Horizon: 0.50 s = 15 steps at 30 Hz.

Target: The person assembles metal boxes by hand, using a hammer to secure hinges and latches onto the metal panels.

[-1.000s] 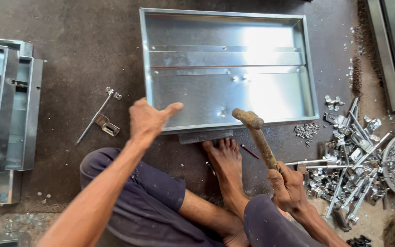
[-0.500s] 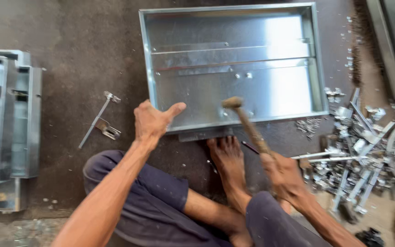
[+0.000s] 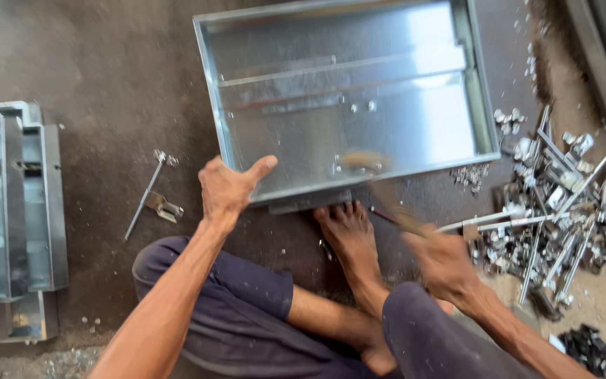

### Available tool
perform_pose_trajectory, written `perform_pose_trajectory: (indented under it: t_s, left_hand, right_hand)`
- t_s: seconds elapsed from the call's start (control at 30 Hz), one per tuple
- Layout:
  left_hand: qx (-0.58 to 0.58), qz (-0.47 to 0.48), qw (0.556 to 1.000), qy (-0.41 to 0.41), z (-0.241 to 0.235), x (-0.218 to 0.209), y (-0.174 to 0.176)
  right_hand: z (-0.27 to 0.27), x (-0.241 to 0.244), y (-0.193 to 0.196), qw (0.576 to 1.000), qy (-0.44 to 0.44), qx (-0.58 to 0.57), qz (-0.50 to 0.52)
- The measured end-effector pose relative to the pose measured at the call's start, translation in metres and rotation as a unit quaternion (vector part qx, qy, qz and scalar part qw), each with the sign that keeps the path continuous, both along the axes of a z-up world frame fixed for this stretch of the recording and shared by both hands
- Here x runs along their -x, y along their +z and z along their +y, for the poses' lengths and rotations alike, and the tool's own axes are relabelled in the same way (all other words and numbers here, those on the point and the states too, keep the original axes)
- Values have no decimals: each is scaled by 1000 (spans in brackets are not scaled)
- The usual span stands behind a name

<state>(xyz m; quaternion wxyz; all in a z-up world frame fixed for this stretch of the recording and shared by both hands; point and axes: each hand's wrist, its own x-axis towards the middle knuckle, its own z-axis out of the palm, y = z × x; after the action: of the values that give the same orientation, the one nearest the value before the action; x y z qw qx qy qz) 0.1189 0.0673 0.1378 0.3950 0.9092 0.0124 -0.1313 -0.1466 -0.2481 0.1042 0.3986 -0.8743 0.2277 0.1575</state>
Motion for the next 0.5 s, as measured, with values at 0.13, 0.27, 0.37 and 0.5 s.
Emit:
perform_pose_trajectory:
  t_s: [0.13, 0.27, 0.37, 0.5]
  left_hand:
    - [2, -50, 999, -1, -7, -10, 14]
    - [-159, 39, 986, -13, -12, -7, 36]
    - [-151, -141, 968, -144, -11, -13, 52]
    - [-300, -443, 733, -419, -21, -6, 52]
  right_hand:
    - [-9, 20, -22, 994, -62, 17, -92]
    - [-30, 78, -16, 983, -59, 132, -113]
    - [-41, 80, -22, 974, -51, 222, -19]
    - [-36, 70, -23, 951, -26, 286, -116]
